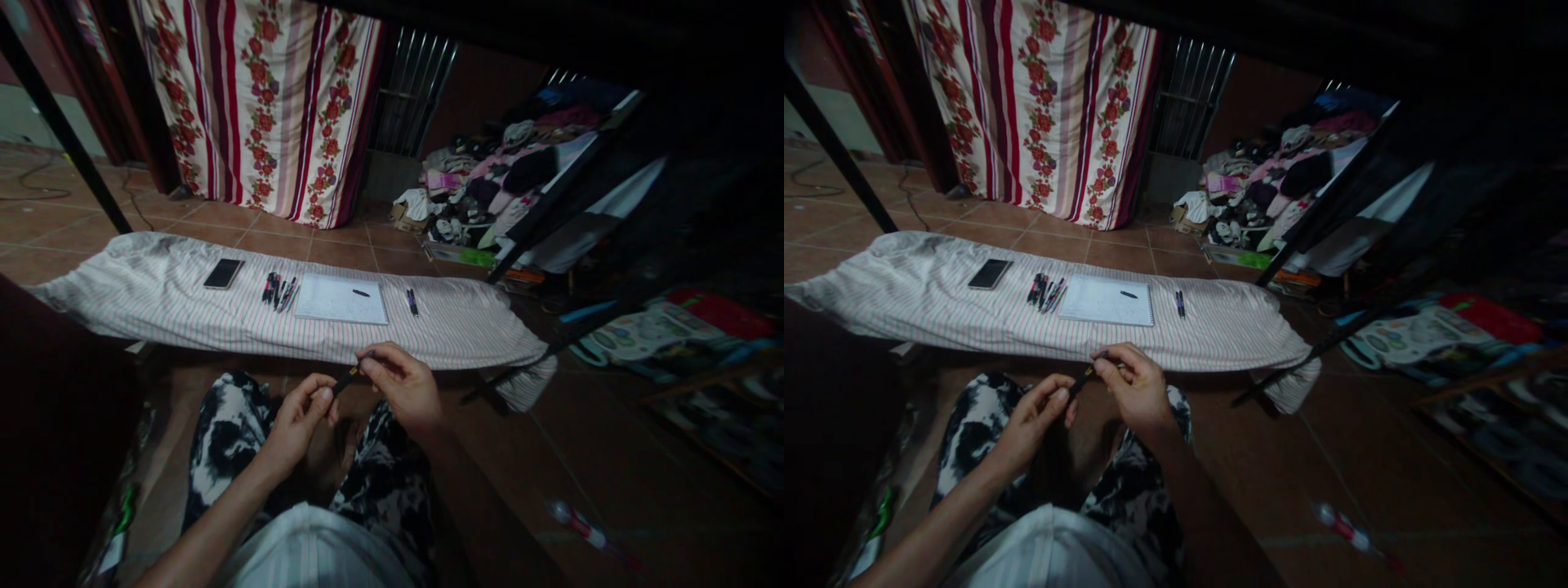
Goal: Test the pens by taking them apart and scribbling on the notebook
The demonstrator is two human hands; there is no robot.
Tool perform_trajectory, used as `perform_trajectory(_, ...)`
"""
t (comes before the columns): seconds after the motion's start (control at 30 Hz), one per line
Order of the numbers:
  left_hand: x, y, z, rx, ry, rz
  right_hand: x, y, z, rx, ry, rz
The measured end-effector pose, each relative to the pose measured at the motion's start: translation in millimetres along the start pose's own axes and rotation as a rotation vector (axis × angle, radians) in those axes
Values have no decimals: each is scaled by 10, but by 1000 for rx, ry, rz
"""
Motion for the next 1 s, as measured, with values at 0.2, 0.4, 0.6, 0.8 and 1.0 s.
perform_trajectory(0.2, 1, 7, -12, -2, -2, -21, 15, 3, -67, 28, -72, -104)
perform_trajectory(0.4, -4, 17, -58, -61, 47, -16, 21, -10, -193, -66, 30, -160)
perform_trajectory(0.6, -2, -18, -87, -228, 121, -51, -5, -54, -171, -29, 23, -219)
perform_trajectory(0.8, 1, -18, -140, -297, 196, -45, -37, -72, -85, 24, 3, -191)
perform_trajectory(1.0, -10, 4, -139, -260, 188, -41, -16, 28, -171, -105, 67, -98)
Point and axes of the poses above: each hand's wrist, its own x-axis towards the middle knuckle, its own y-axis out of the back of the hand, z = x × y, the point moved 7 cm from there along x, towards the middle knuckle, and after that the axes turned 5 degrees about -x, right-handed, at the moved point
